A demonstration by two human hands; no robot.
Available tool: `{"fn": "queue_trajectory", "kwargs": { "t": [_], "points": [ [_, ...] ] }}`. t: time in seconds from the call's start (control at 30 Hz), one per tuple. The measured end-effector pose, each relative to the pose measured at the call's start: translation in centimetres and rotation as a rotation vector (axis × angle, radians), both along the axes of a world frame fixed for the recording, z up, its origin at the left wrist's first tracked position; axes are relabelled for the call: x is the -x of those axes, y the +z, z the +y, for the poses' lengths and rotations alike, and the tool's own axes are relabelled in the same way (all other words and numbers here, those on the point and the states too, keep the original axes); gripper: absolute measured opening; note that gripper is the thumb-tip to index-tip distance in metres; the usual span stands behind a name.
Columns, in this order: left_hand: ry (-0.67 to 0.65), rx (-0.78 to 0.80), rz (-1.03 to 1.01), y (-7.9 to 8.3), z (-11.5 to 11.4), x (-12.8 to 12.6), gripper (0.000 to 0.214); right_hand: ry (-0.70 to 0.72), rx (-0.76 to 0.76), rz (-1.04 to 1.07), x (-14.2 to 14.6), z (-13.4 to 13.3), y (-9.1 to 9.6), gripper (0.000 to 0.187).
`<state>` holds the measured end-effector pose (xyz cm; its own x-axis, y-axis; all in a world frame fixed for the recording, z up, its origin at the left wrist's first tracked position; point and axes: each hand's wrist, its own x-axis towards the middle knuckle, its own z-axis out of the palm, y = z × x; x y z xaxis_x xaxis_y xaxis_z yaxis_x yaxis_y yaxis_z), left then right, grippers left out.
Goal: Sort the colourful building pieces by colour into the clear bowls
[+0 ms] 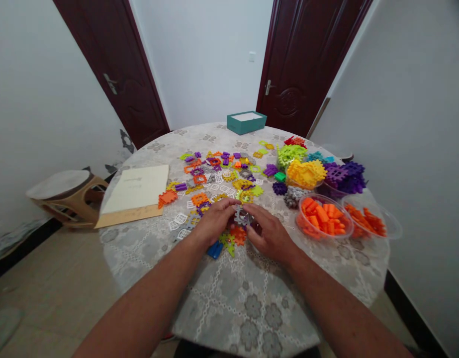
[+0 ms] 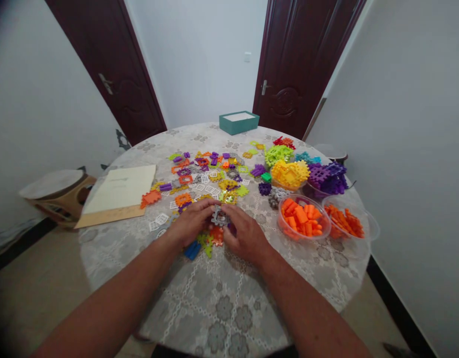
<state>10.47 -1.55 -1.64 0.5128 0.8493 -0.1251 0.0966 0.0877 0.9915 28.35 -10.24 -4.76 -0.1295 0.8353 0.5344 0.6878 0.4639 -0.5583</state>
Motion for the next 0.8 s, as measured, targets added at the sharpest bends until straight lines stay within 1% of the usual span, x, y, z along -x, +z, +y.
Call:
{"fn": "queue_trajectory", "kwargs": {
  "t": [0.1,0.2,0.27,0.33,0.4,0.47,0.53,0.6,0.67,0.73,0.8],
  "points": [
    [0.021,0.134,-0.128,-0.6,-0.1,-0.2,0.024,0.031,-0.012,0.011,0.0,0.0,0.0,0.065],
    [0.021,0.211,-0.215,-0.7,-0.2,-0.4,0.030,0.019,-0.018,0.033,0.2,0.0,0.0,0.065],
    [-0.002,0.234,-0.268,-0.5,-0.3,-0.4,0.035,-0.009,-0.022,0.053,0.3,0.0,0.1,0.063],
    [-0.028,0.211,-0.278,-0.4,-0.3,-0.5,0.036,-0.038,-0.019,0.082,0.5,-0.1,0.2,0.059],
    [-0.020,0.160,-0.246,-0.3,-0.3,-0.6,0.036,-0.080,0.034,0.151,0.6,-0.3,0.4,0.055],
    [0.019,0.096,-0.191,-0.3,-0.2,-0.6,0.034,-0.121,0.156,0.288,0.8,-0.4,0.4,0.057],
    [0.051,0.010,-0.106,-0.3,-0.3,-0.7,0.031,-0.132,0.288,0.473,0.9,-0.3,0.4,0.059],
    [0.041,-0.094,-0.003,-0.1,-0.4,-0.6,0.029,-0.107,0.390,0.623,1.0,-0.1,0.2,0.049],
    [-0.006,-0.170,0.076,0.4,-0.3,-0.2,0.030,-0.093,0.476,0.710,0.8,0.2,0.1,0.033],
    [-0.010,-0.249,0.150,1.1,0.5,0.4,0.032,-0.110,0.540,0.765,0.6,0.6,0.1,0.026],
    [0.079,-0.403,0.282,2.0,2.5,1.2,0.033,-0.137,0.567,0.809,0.4,0.8,0.2,0.024]
  ]
}}
